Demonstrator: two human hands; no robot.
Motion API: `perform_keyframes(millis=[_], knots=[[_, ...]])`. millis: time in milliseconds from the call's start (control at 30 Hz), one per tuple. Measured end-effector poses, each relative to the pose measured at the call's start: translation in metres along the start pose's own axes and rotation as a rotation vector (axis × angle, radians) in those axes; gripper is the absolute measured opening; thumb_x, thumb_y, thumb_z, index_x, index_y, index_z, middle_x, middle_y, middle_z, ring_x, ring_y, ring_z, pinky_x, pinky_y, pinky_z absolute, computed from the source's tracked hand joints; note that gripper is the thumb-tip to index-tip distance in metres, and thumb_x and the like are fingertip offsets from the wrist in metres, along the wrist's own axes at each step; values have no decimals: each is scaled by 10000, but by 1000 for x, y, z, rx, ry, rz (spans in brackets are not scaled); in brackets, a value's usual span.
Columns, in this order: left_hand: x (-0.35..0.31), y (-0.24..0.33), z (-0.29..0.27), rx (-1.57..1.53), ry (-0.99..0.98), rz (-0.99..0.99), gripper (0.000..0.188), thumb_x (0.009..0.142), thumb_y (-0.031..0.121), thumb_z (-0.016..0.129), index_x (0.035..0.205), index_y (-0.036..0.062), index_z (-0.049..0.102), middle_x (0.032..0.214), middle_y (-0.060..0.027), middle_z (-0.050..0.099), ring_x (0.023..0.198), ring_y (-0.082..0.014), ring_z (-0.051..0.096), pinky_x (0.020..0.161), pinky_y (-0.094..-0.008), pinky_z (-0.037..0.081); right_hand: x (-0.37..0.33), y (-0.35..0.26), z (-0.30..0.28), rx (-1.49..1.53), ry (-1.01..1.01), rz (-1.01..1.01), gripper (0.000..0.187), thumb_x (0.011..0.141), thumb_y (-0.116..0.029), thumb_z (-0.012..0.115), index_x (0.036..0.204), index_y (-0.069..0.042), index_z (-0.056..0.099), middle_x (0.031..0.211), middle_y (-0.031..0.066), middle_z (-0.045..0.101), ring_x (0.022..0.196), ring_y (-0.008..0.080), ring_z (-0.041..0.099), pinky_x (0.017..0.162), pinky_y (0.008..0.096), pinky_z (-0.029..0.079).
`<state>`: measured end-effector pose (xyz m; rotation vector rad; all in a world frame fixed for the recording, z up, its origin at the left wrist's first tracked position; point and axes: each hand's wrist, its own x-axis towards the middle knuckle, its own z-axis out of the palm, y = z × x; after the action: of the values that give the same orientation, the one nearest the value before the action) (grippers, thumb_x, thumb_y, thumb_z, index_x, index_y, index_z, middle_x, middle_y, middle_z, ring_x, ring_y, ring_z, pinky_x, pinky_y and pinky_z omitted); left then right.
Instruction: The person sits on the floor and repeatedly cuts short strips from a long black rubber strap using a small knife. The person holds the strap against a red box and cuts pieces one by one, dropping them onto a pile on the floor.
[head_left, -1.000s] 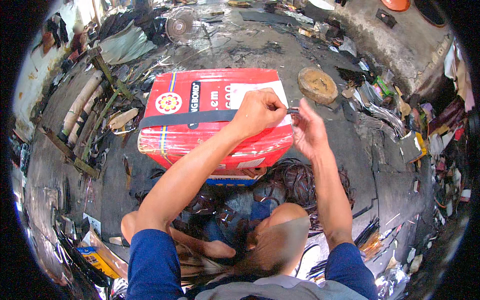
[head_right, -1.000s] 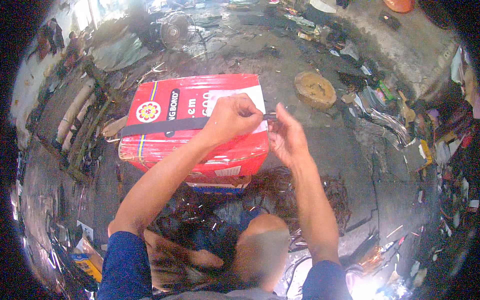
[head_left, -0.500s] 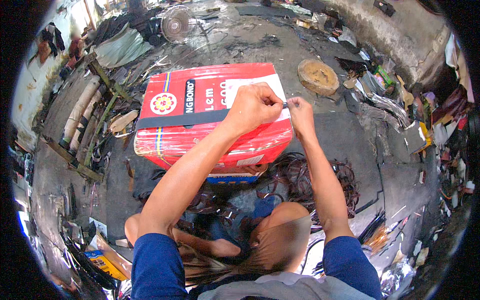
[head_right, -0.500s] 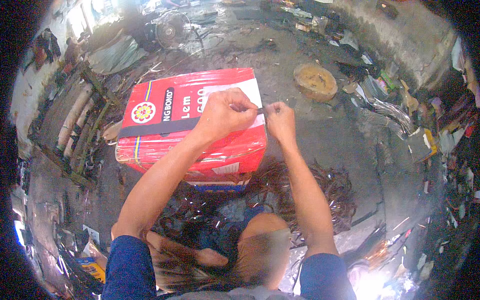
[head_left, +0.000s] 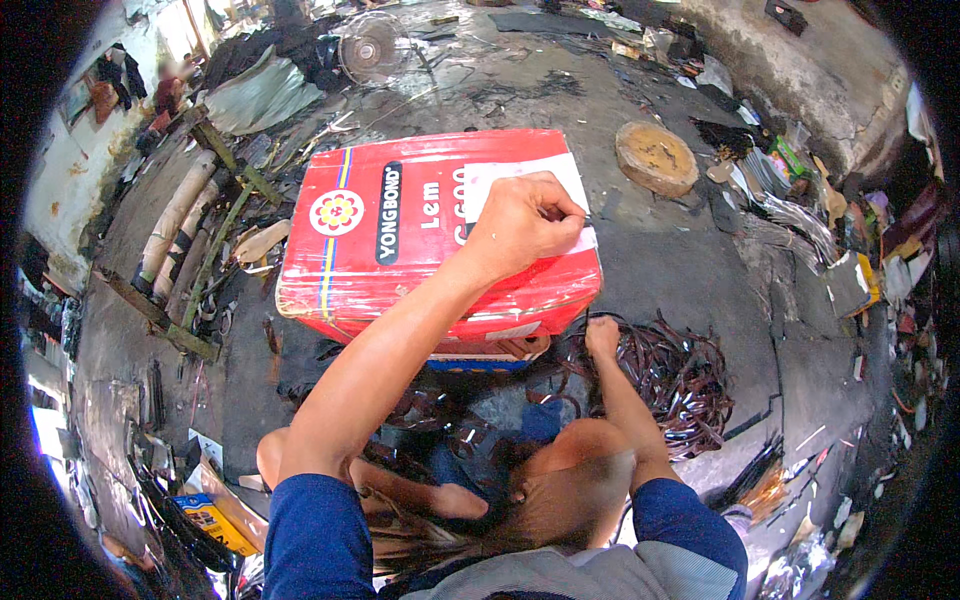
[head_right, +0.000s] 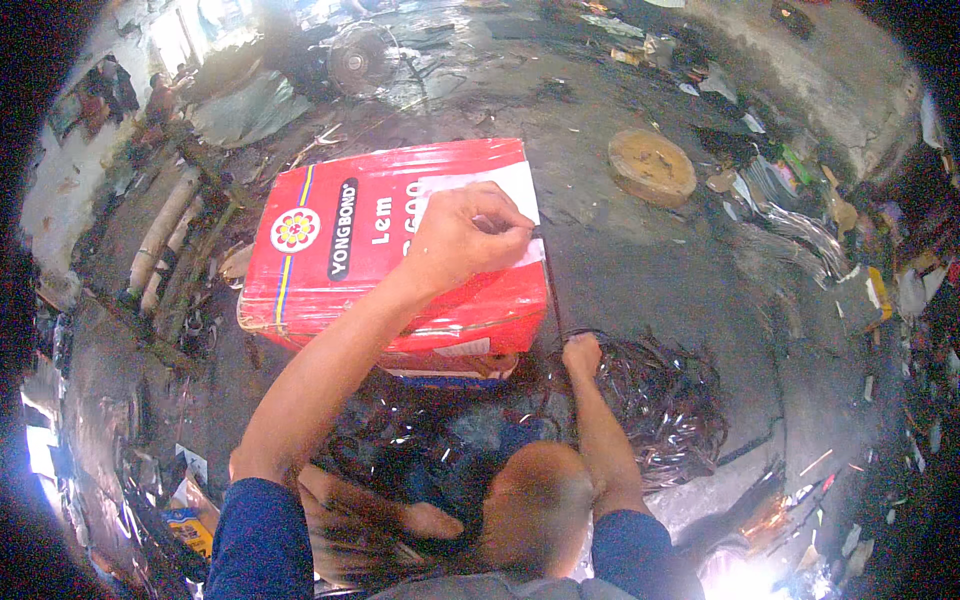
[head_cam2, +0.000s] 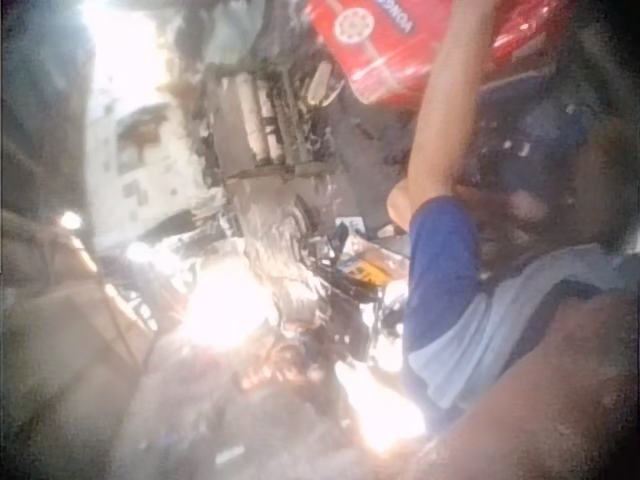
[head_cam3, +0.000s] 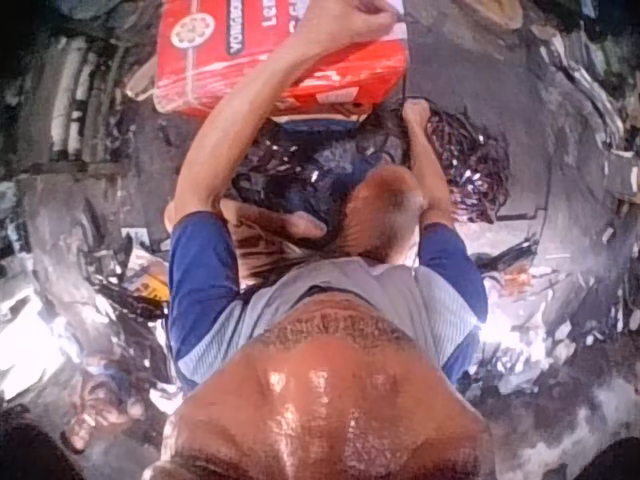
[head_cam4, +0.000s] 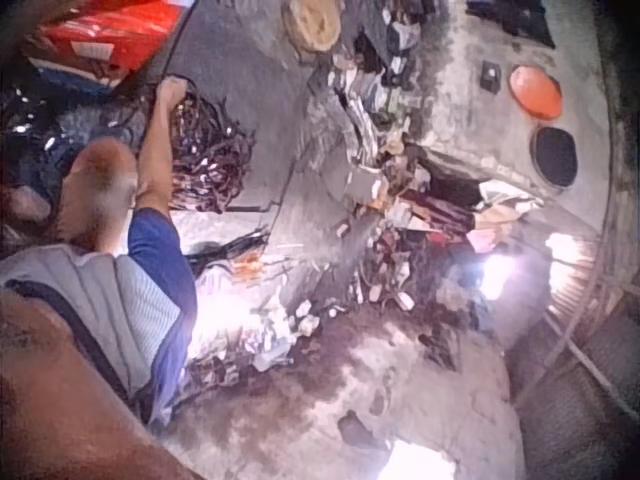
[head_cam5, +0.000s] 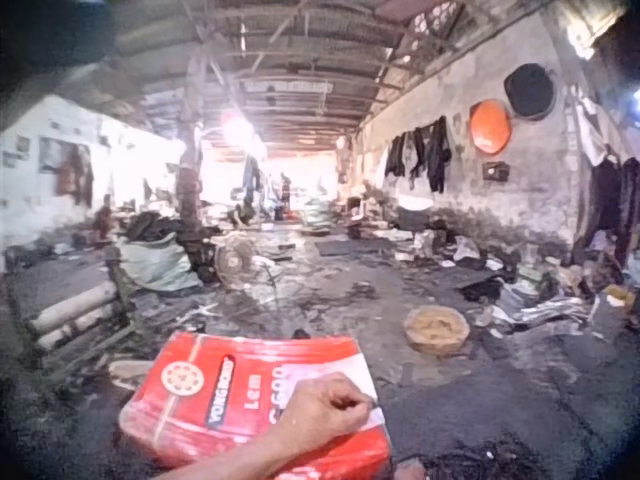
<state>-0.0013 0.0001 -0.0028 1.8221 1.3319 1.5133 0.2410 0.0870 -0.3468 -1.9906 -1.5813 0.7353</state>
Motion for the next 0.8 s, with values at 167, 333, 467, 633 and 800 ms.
perform_keyframes(millis=[167, 333, 467, 633, 800], knots=[[3, 2, 2, 7, -24, 32, 91, 795, 62, 736, 861, 21, 783, 850, -48, 703, 725, -94, 656, 644, -248, 521, 9, 43, 4, -141, 13, 64, 270, 843, -191, 626, 969, 38, 692, 1014, 310, 693, 1034, 451, 671, 918, 499, 524], [2, -4, 1, -39, -31, 42, 109, 797, 71, 738, 885, 32, 790, 861, -53, 705, 731, -104, 664, 654, -249, 525, -7, 57, -8, -261, 7, 164, 309, 830, -145, 645, 1059, 62, 620, 1068, 306, 688, 1043, 449, 675, 925, 514, 539], [3, 3, -1, 24, -59, 74, 122, 798, 70, 731, 897, 29, 789, 869, -62, 707, 743, -121, 672, 662, -265, 536, -6, 66, -14, -302, -18, 163, 372, 849, -152, 647, 1149, 56, 577, 1095, 290, 684, 1055, 451, 668, 937, 513, 543], [-1, 2, -10, 208, -116, 349, 155, 808, 40, 714, 948, 25, 779, 877, -98, 696, 774, -210, 690, 681, -312, 554, -10, 59, -19, -302, -23, 219, 375, 869, -174, 627, 1183, 28, 589, 1149, 297, 665, 1092, 452, 650, 952, 513, 521], [-7, 5, -17, 255, -179, 429, 220, 831, 38, 690, 1039, 39, 761, 903, -123, 670, 843, -280, 663, 754, -359, 543, 0, 83, -30, -415, 5, 132, 326, 906, -158, 591, 1185, 10, 587, 1090, 255, 692, 1005, 420, 700, 839, 504, 588]])
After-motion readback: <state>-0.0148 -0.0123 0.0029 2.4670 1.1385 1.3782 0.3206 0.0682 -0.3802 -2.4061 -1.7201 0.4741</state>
